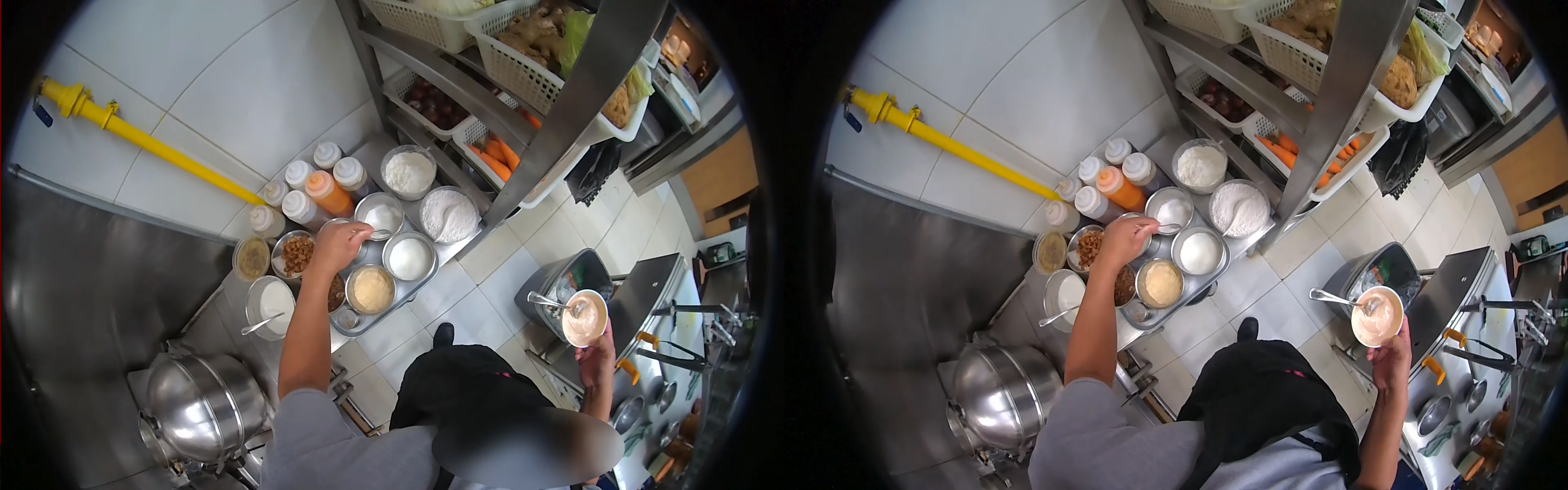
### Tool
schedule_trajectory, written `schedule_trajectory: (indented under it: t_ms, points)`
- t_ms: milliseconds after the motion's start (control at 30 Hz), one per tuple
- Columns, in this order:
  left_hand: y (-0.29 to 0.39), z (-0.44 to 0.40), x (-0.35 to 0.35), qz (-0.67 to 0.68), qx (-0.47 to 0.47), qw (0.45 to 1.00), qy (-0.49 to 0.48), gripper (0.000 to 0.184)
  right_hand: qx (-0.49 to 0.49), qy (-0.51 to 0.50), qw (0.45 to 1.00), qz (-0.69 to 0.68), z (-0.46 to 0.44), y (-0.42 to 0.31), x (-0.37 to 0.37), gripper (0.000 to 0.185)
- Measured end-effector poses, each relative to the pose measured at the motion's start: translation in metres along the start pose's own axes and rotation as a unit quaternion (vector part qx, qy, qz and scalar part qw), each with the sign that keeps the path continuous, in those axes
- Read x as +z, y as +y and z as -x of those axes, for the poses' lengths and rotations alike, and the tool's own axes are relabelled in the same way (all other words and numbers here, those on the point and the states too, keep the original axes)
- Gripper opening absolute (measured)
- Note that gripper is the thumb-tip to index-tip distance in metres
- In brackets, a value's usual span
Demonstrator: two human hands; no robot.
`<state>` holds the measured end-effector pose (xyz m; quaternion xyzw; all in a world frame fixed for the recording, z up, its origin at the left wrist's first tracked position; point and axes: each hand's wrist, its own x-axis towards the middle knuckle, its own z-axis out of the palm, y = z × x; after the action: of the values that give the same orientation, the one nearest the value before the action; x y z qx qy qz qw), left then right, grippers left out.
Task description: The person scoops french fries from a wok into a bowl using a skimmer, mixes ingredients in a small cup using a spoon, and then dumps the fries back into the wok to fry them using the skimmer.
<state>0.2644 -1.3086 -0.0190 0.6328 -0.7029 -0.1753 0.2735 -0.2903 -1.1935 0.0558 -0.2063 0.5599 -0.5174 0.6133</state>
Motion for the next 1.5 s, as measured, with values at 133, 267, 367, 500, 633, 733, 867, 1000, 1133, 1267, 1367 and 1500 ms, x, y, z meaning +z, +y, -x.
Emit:
schedule_trajectory:
  t_ms: [133, 267, 367, 500, 633, 733, 867, 1000, 1133, 1267, 1367, 1500]
  points:
    - [-0.003, -0.009, 0.009, 0.070, -0.076, 0.989, 0.104, 0.020, 0.008, 0.006, 1.000, -0.003, 0.000, 0.004, 0.003, 0.065]
    - [0.002, -0.017, 0.026, 0.069, -0.063, 0.991, 0.099, 0.020, 0.022, -0.012, 1.000, -0.005, -0.004, 0.005, 0.007, 0.067]
    - [-0.009, -0.015, 0.013, 0.033, -0.063, 0.997, 0.001, 0.022, 0.021, -0.003, 1.000, -0.002, -0.001, 0.002, 0.014, 0.067]
    - [-0.004, -0.010, -0.011, 0.028, -0.066, 0.996, 0.045, 0.027, 0.019, 0.014, 1.000, -0.009, 0.001, 0.010, 0.005, 0.067]
    - [0.002, -0.022, 0.008, 0.026, -0.068, 0.992, 0.103, 0.026, 0.026, -0.003, 1.000, -0.002, -0.001, 0.009, 0.009, 0.066]
    - [-0.003, -0.031, 0.026, 0.029, -0.082, 0.990, 0.111, 0.026, 0.022, -0.003, 1.000, 0.003, -0.001, 0.008, 0.013, 0.064]
    - [0.000, -0.034, 0.036, 0.036, -0.099, 0.988, 0.115, 0.026, 0.021, -0.001, 1.000, 0.004, 0.000, 0.005, 0.023, 0.061]
    - [-0.010, -0.034, 0.044, 0.039, -0.117, 0.984, 0.130, 0.026, 0.019, -0.016, 1.000, 0.007, -0.001, 0.011, 0.019, 0.062]
    - [-0.014, -0.032, 0.043, 0.075, -0.155, 0.973, 0.156, 0.026, 0.026, -0.009, 1.000, 0.011, 0.000, 0.011, 0.024, 0.064]
    - [-0.029, -0.028, 0.042, 0.099, -0.202, 0.960, 0.170, 0.027, 0.028, -0.013, 0.999, 0.016, 0.001, 0.011, 0.031, 0.065]
    - [-0.033, -0.022, 0.037, 0.200, -0.255, 0.930, 0.175, 0.028, 0.029, -0.026, 0.999, 0.028, -0.002, 0.013, 0.032, 0.066]
    - [-0.026, -0.012, 0.022, 0.275, -0.277, 0.896, 0.211, 0.027, 0.024, -0.042, 0.998, 0.039, -0.005, 0.014, 0.046, 0.067]
